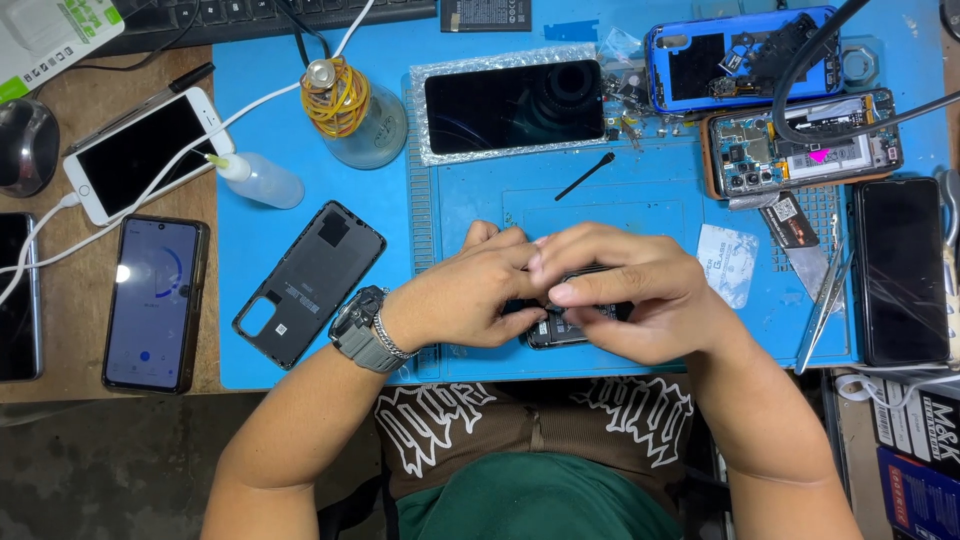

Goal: Disassembling a smartphone by removing internal screws and prying off protective shields to access the motherboard.

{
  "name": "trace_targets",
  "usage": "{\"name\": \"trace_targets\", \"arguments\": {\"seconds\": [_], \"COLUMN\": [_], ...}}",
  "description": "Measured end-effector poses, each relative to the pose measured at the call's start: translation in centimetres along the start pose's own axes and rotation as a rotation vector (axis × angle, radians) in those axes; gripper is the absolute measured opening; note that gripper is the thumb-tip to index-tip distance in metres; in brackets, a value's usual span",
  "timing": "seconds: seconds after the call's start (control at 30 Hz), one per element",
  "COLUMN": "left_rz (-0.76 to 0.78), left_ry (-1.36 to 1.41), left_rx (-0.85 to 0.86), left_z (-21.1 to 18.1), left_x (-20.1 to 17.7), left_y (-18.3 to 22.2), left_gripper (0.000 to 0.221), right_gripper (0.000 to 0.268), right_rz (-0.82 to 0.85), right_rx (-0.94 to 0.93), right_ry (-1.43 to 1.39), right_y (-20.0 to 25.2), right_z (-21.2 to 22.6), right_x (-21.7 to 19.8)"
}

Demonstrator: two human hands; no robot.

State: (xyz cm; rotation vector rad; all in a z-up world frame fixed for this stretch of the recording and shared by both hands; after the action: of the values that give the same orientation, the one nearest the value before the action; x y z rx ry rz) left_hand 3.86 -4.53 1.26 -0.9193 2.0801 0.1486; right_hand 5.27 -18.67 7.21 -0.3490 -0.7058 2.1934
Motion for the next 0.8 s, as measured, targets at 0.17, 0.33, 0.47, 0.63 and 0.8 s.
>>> {"name": "trace_targets", "arguments": {"seconds": [0.17, 0.33, 0.47, 0.63, 0.8], "left_rz": [0.021, 0.023, -0.028, -0.027, -0.032], "left_ry": [-0.001, -0.069, -0.122, -0.191, -0.201], "left_rx": [0.003, -0.002, -0.060, -0.137, -0.140], "left_z": [0.2, 0.3, 1.6, 2.6, 2.1], "left_x": [0.7, 0.6, -1.6, -2.0, -2.3], "left_y": [0.0, 0.1, 0.7, 0.8, 0.6], "left_gripper": [0.010, 0.010, 0.010, 0.009, 0.009], "right_gripper": [0.035, 0.043, 0.039, 0.036, 0.033], "right_rz": [-0.076, -0.265, -0.246, -0.175, -0.124], "right_rx": [0.054, 0.092, 0.110, 0.141, 0.101], "right_ry": [0.028, 0.094, 0.072, 0.105, 0.107], "right_y": [1.6, 2.3, 2.1, 1.7, 1.3], "right_z": [-1.0, -1.5, -2.2, -2.4, -1.7], "right_x": [-1.0, -2.5, -0.9, 0.1, 0.5]}}
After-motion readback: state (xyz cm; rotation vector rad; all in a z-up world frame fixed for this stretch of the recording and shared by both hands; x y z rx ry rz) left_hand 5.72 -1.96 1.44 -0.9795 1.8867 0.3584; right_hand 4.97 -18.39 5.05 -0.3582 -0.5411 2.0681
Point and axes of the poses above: each hand's wrist, its own y-axis away from the middle knuckle, its own x-axis out of the palm, z = x × y, the point moved 6 cm from there along -y, towards the middle knuckle, and after that the axes turned 3 degrees about -z, right-handed, at the moved point
